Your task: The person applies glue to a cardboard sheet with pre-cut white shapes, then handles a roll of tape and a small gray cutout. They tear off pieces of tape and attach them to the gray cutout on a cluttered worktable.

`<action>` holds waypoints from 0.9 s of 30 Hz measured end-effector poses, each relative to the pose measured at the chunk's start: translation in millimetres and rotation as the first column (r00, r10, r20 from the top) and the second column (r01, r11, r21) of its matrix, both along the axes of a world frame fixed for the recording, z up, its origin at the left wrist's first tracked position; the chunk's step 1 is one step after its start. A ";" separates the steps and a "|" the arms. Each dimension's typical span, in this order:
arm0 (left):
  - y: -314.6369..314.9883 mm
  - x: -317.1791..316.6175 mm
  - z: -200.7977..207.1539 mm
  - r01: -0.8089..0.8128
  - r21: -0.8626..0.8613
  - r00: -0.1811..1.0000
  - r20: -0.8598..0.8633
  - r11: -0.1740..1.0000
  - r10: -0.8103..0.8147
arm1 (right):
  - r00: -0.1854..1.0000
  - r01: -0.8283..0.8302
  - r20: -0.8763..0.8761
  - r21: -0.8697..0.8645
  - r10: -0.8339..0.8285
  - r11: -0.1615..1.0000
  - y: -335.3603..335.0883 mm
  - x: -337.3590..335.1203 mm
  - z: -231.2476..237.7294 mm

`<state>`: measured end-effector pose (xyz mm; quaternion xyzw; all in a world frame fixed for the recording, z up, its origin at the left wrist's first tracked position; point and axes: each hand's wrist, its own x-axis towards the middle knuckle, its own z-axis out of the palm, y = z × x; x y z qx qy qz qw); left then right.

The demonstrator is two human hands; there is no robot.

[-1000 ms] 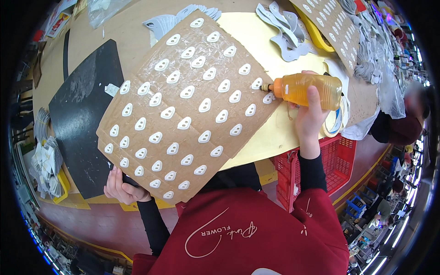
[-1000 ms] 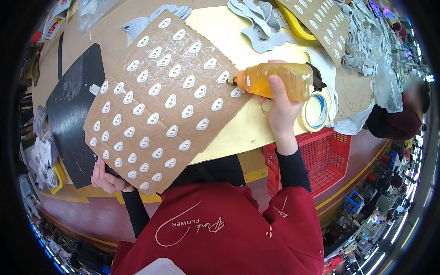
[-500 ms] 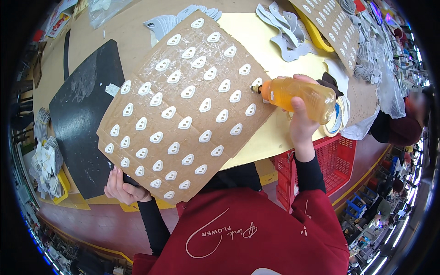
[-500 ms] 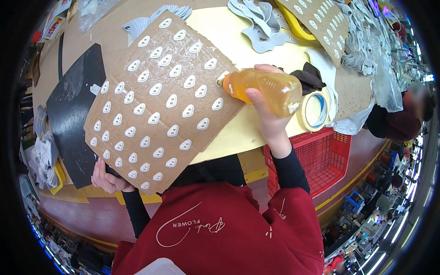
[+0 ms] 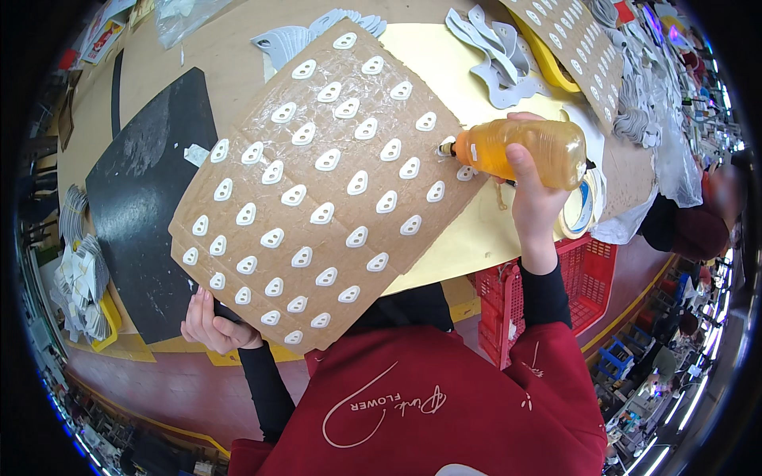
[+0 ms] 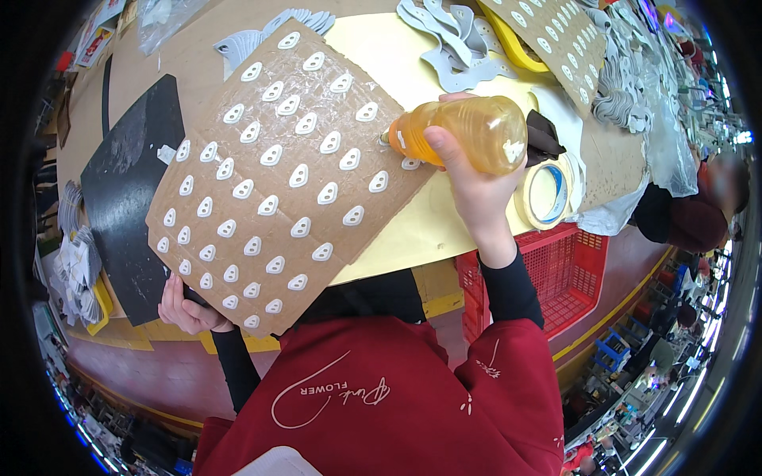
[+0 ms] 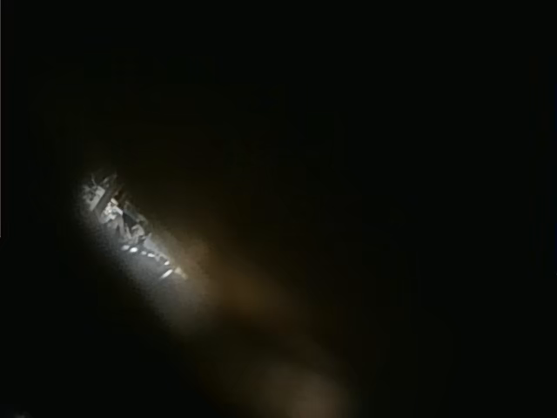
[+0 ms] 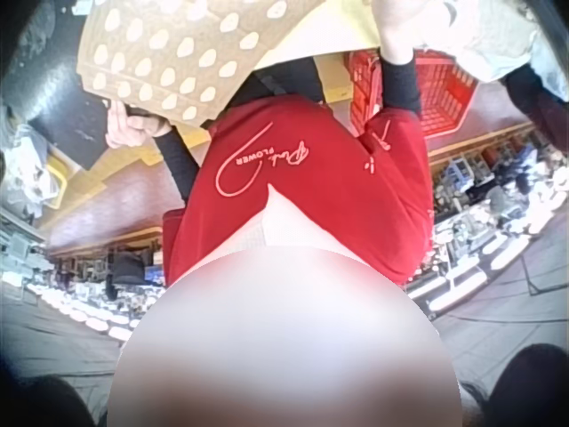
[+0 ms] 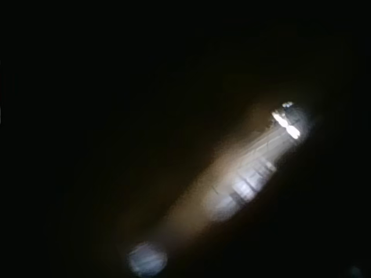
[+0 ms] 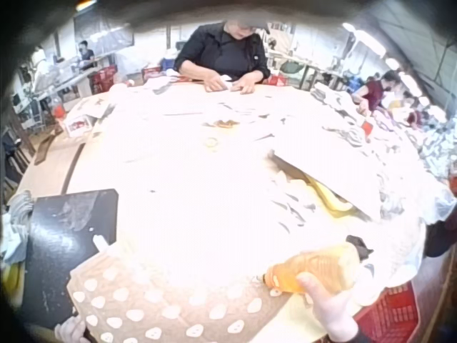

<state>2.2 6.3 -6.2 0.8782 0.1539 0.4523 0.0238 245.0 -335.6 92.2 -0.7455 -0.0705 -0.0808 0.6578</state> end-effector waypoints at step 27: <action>-0.2 0.5 0.8 0.012 -0.012 1.000 0.001 1.000 -0.012 | 0.994 0.061 -0.093 0.064 -0.055 0.996 -15.4 -4.9 -3.3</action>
